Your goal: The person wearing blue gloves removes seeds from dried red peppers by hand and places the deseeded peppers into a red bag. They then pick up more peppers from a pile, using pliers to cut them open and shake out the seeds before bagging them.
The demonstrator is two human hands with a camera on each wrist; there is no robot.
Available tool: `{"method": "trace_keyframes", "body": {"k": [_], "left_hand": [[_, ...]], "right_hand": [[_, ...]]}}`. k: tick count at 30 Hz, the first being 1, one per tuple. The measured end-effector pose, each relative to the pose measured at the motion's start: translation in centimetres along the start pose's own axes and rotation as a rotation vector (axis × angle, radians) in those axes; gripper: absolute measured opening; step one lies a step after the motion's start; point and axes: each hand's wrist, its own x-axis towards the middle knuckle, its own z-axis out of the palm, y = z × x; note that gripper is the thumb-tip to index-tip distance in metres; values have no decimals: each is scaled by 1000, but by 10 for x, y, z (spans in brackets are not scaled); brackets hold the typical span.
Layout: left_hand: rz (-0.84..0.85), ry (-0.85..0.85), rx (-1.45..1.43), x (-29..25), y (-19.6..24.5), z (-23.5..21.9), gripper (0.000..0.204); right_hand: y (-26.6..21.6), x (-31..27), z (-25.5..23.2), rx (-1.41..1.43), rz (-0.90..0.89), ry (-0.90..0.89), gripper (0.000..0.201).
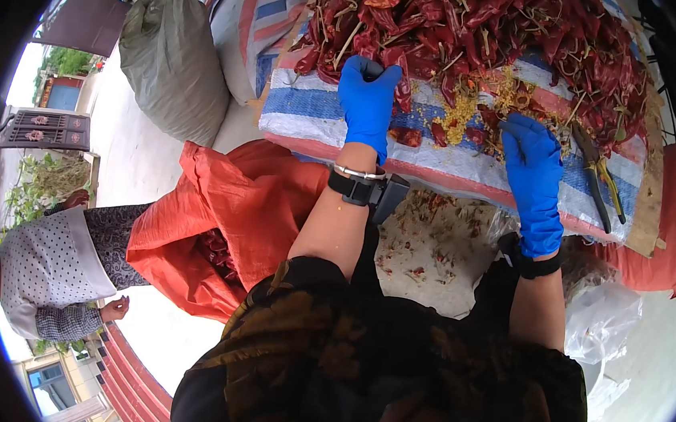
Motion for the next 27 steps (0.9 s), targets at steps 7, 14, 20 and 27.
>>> {"method": "trace_keyframes", "body": {"k": [7, 14, 20, 27], "left_hand": [[188, -42, -420, -9, 32, 5, 24], [648, -357, -60, -20, 43, 9, 19], [868, -504, -6, -18, 36, 17, 23], [613, -389, -91, -35, 50, 26, 23]], "right_hand": [[-15, 16, 7, 36, 34, -8, 23], [-75, 54, -11, 223, 192, -64, 37], [-61, 55, 3, 323, 147, 46, 23], [-57, 52, 9, 519, 152, 28, 14]]}}
